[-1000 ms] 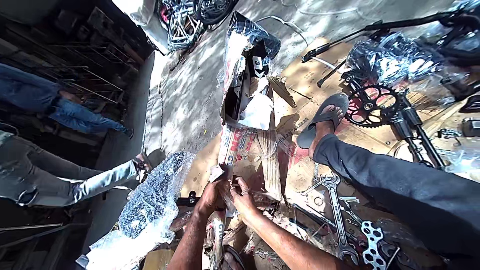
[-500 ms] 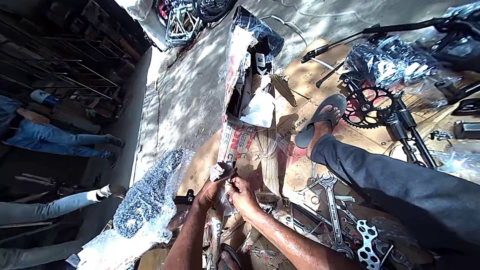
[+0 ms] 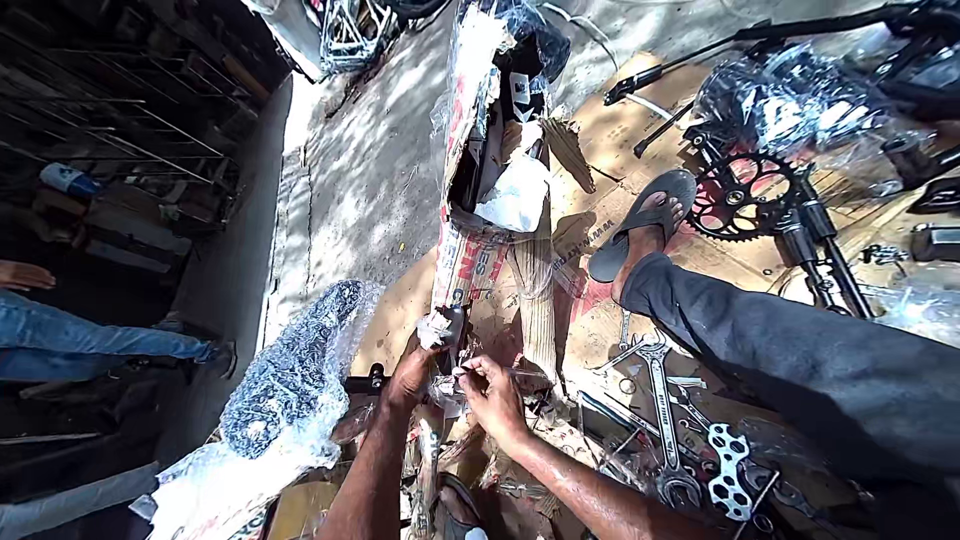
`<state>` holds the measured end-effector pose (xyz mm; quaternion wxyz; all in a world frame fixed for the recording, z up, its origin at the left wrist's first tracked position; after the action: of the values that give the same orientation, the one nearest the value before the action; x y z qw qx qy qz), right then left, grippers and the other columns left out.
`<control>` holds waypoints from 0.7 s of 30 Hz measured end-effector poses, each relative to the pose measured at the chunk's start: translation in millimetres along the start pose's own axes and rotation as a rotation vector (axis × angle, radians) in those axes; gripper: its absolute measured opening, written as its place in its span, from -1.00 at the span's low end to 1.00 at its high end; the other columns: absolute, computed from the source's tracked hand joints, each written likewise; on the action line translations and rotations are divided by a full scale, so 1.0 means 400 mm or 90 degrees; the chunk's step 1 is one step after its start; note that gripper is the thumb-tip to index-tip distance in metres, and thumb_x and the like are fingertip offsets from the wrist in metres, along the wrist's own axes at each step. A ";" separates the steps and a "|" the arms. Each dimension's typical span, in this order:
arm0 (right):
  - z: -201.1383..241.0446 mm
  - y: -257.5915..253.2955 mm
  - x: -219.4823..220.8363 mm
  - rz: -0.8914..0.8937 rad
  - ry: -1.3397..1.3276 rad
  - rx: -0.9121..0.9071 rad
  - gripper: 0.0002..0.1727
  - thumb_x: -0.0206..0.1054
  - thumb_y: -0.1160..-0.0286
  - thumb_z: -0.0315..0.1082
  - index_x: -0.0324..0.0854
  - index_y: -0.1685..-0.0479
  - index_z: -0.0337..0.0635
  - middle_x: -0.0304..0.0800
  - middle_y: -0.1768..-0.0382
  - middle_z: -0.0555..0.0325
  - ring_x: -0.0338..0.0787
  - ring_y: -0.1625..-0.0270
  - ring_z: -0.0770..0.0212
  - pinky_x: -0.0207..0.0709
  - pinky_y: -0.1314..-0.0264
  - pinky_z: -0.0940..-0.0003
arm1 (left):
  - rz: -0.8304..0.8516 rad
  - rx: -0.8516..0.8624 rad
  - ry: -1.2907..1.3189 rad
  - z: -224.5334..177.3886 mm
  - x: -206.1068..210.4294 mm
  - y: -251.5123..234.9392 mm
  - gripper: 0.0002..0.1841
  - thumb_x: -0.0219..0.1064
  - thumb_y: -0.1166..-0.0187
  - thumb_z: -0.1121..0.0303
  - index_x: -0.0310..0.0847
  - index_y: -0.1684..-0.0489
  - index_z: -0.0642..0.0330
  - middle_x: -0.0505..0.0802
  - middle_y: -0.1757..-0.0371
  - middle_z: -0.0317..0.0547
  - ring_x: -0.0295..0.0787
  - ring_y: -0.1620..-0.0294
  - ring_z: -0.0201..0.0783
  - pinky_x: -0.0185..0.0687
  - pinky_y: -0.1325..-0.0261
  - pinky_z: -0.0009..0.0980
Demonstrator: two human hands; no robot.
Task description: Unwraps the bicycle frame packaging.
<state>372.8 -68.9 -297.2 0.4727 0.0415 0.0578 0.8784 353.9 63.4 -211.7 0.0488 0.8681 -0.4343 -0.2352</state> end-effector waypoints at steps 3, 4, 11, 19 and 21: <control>0.067 -0.066 -0.005 -0.016 0.068 -0.001 -0.66 0.60 -0.36 -0.08 0.78 0.07 -0.11 0.85 0.22 0.03 0.83 0.13 0.00 0.65 0.01 -0.16 | 0.008 -0.006 0.025 0.005 0.002 0.006 -0.56 0.04 -0.65 0.56 0.34 -0.52 0.20 0.80 0.01 -0.17 0.76 0.11 -0.44 0.73 0.00 -0.43; 0.073 -0.077 -0.006 -0.016 0.075 0.010 -0.62 0.64 -0.29 -0.11 0.77 0.03 -0.14 0.85 0.17 -0.03 0.83 0.08 -0.06 0.66 -0.01 -0.19 | 0.011 -0.009 0.032 0.003 0.002 0.004 -0.53 0.07 -0.62 0.59 0.33 -0.54 0.22 0.81 -0.01 -0.13 0.78 0.10 -0.41 0.74 -0.01 -0.41; 0.002 -0.146 -0.047 0.048 -0.028 -0.054 -0.86 0.39 -0.55 -0.38 0.82 0.05 -0.09 0.86 0.10 0.03 0.81 0.00 0.08 0.64 -0.09 -0.08 | 0.086 -0.014 -0.015 -0.023 0.009 -0.002 -0.28 0.59 -0.22 0.52 0.42 -0.50 0.17 0.87 -0.09 -0.05 0.86 -0.02 -0.22 0.82 -0.11 -0.23; 0.022 -0.283 0.028 0.165 0.265 0.043 -0.72 0.43 -0.48 -0.24 0.79 -0.08 -0.15 0.86 -0.12 -0.14 0.79 -0.26 -0.16 0.57 -0.30 -0.26 | 0.055 -0.054 -0.147 -0.007 -0.005 0.006 -0.19 0.57 -0.24 0.59 0.34 -0.61 0.08 0.84 -0.15 -0.06 0.83 -0.03 -0.24 0.79 -0.04 -0.22; -0.030 -0.256 0.019 0.251 0.325 0.153 -0.62 0.36 -0.57 -0.26 0.71 -0.24 -0.31 0.73 -0.32 -0.30 0.65 -0.45 -0.29 0.47 -0.46 -0.31 | 0.053 -0.073 -0.130 0.004 -0.005 0.013 -0.19 0.57 -0.23 0.58 0.32 -0.61 0.13 0.84 -0.11 0.00 0.83 0.01 -0.19 0.79 -0.01 -0.19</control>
<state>451.4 -7.4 -323.4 0.2556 -0.1140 0.2678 0.9219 348.4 62.0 -211.0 0.0637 0.8165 -0.4586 -0.3450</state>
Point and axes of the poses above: each hand's wrist, its own y-axis away from the middle knuckle, its own x-axis out of the palm, z = x × y, the point moved 1 cm from there along -y, towards the middle knuckle
